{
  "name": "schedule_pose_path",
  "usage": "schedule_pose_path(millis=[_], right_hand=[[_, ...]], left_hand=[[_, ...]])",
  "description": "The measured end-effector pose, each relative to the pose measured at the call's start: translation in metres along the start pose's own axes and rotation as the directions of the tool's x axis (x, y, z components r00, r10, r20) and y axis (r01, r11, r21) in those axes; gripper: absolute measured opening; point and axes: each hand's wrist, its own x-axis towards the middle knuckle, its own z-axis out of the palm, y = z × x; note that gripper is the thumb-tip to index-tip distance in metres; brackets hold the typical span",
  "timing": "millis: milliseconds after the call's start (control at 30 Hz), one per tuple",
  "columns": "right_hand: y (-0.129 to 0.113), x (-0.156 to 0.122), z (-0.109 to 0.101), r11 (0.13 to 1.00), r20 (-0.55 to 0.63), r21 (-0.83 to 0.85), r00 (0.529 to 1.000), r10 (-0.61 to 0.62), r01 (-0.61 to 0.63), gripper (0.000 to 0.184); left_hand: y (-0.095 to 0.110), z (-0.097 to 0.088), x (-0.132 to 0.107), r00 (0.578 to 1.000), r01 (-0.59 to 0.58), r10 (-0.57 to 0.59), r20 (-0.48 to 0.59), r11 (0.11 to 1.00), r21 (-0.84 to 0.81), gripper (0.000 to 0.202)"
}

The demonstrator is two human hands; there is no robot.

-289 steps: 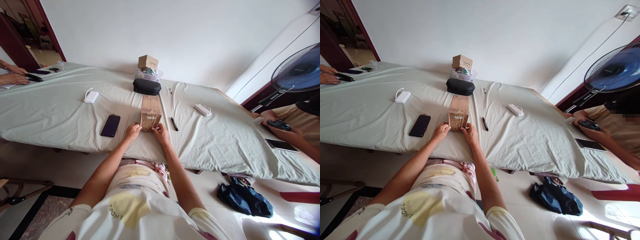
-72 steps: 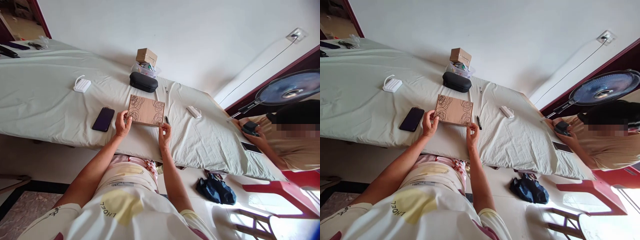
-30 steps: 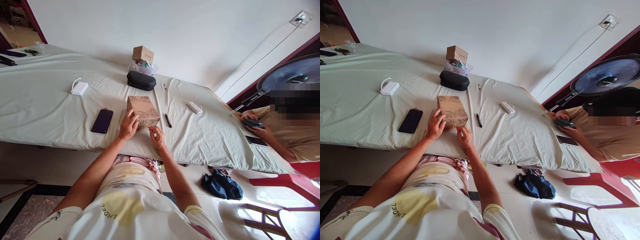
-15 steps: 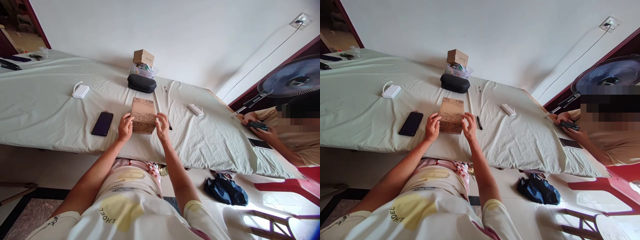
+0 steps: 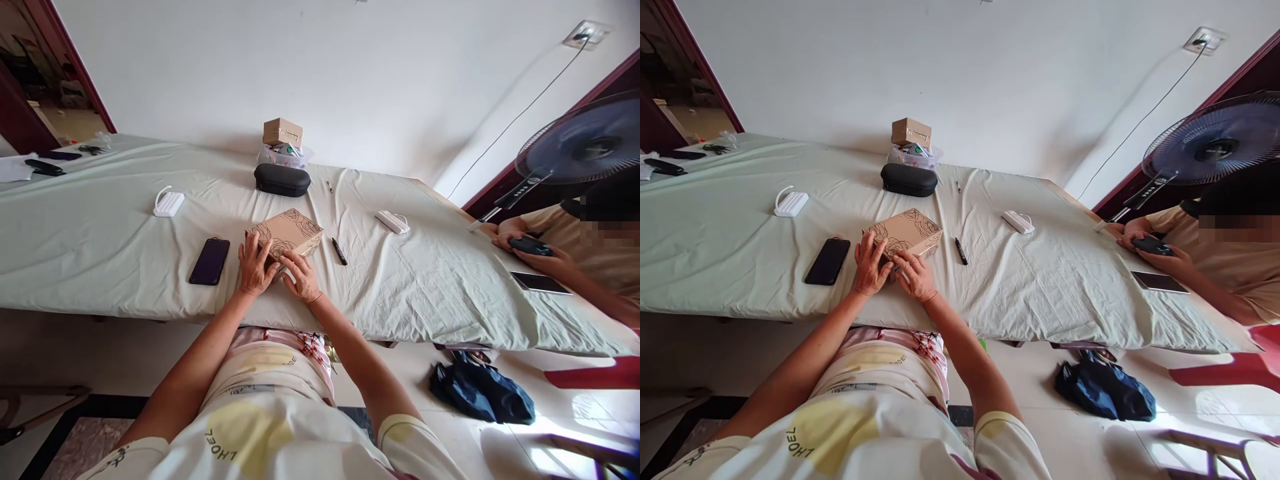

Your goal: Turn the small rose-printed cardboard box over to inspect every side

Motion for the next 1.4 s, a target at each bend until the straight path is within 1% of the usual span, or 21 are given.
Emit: schedule_pose_path(millis=[100, 200, 267, 333, 400, 433, 467, 500, 533, 567, 600, 633, 700, 767, 867, 933, 1033, 1133, 1267, 1400], right_hand=[[0.0, 0.001, 0.001, 0.999, 0.007, -0.023, 1.0, 0.023, -0.023, 0.04], [0.003, 0.003, -0.002, 0.99, 0.012, -0.07, 0.993, 0.121, -0.12, 0.039], [0.009, 0.004, -0.006, 0.975, -0.031, -0.089, 0.979, 0.201, -0.203, 0.039], [0.018, 0.002, -0.009, 0.949, -0.122, -0.105, 0.951, 0.285, -0.298, 0.038], [0.03, -0.001, -0.013, 0.91, -0.249, -0.106, 0.897, 0.366, -0.401, 0.037], [0.037, -0.004, -0.014, 0.887, -0.311, -0.088, 0.858, 0.408, -0.454, 0.038], [0.044, -0.007, -0.015, 0.86, -0.365, -0.048, 0.81, 0.458, -0.508, 0.04], [0.05, -0.01, -0.015, 0.826, -0.395, 0.014, 0.756, 0.522, -0.563, 0.044], [0.056, -0.013, -0.015, 0.784, -0.393, 0.087, 0.702, 0.594, -0.615, 0.048], [0.06, -0.015, -0.014, 0.737, -0.359, 0.158, 0.657, 0.663, -0.657, 0.051], [0.063, -0.017, -0.013, 0.693, -0.304, 0.214, 0.627, 0.717, -0.688, 0.051], [0.065, -0.018, -0.012, 0.661, -0.245, 0.252, 0.615, 0.75, -0.706, 0.05], [0.065, -0.018, -0.01, 0.644, -0.163, 0.277, 0.625, 0.763, -0.714, 0.044], [0.062, -0.017, -0.009, 0.65, -0.133, 0.267, 0.64, 0.756, -0.712, 0.039], [0.057, -0.017, -0.008, 0.65, -0.086, 0.233, 0.651, 0.755, -0.723, 0.035], [0.056, -0.018, -0.007, 0.659, -0.05, 0.203, 0.665, 0.745, -0.724, 0.036], [0.058, -0.022, -0.005, 0.69, -0.032, 0.13, 0.692, 0.721, -0.712, 0.045], [0.061, -0.024, -0.003, 0.71, -0.03, 0.064, 0.71, 0.704, -0.701, 0.046], [0.062, -0.023, -0.003, 0.712, -0.014, 0.016, 0.712, 0.702, -0.702, 0.042], [0.06, -0.021, -0.005, 0.711, -0.007, 0.0, 0.711, 0.703, -0.703, 0.045]], left_hand=[[-0.001, 0.0, 0.001, 0.997, -0.081, 0.081, -0.005, 0.995, -0.057, 0.069], [-0.005, 0.002, 0.003, 0.995, -0.096, 0.096, -0.007, 0.991, -0.098, 0.056], [-0.007, 0.004, 0.004, 0.996, -0.092, 0.093, 0.006, 0.989, -0.117, 0.051], [-0.009, 0.005, 0.005, 0.995, -0.094, 0.096, 0.011, 0.987, -0.129, 0.05], [-0.01, 0.007, 0.005, 0.995, -0.1, 0.101, -0.001, 0.985, -0.137, 0.048], [-0.01, 0.008, 0.005, 0.995, -0.103, 0.102, -0.01, 0.984, -0.147, 0.048], [-0.011, 0.008, 0.004, 0.995, -0.102, 0.1, -0.019, 0.981, -0.163, 0.047], [-0.011, 0.009, 0.004, 0.995, -0.098, 0.094, -0.026, 0.978, -0.183, 0.047], [-0.012, 0.009, 0.004, 0.996, -0.089, 0.084, -0.029, 0.975, -0.203, 0.047], [-0.012, 0.009, 0.004, 0.997, -0.077, 0.072, -0.029, 0.972, -0.22, 0.047], [-0.013, 0.009, 0.003, 0.998, -0.062, 0.057, -0.029, 0.971, -0.231, 0.047], [-0.014, 0.01, 0.003, 0.999, -0.045, 0.039, -0.031, 0.971, -0.237, 0.047], [-0.018, 0.011, 0.002, 0.999, 0.002, -0.012, -0.04, 0.971, -0.237, 0.048], [-0.023, 0.014, 0.0, 0.994, 0.09, -0.102, -0.04, 0.969, -0.228, 0.054], [-0.032, 0.02, -0.002, 0.962, 0.268, -0.272, 0.007, 0.944, -0.194, 0.054], [-0.035, 0.023, -0.003, 0.94, 0.341, -0.338, 0.047, 0.924, -0.175, 0.051], [-0.036, 0.024, -0.003, 0.929, 0.369, -0.36, 0.08, 0.914, -0.17, 0.06], [-0.033, 0.023, -0.002, 0.917, 0.397, -0.385, 0.101, 0.902, -0.17, 0.068], [-0.029, 0.02, 0.0, 0.902, 0.431, -0.413, 0.127, 0.885, -0.175, 0.069], [-0.027, 0.017, 0.001, 0.888, 0.457, -0.439, 0.136, 0.871, -0.18, 0.07]])
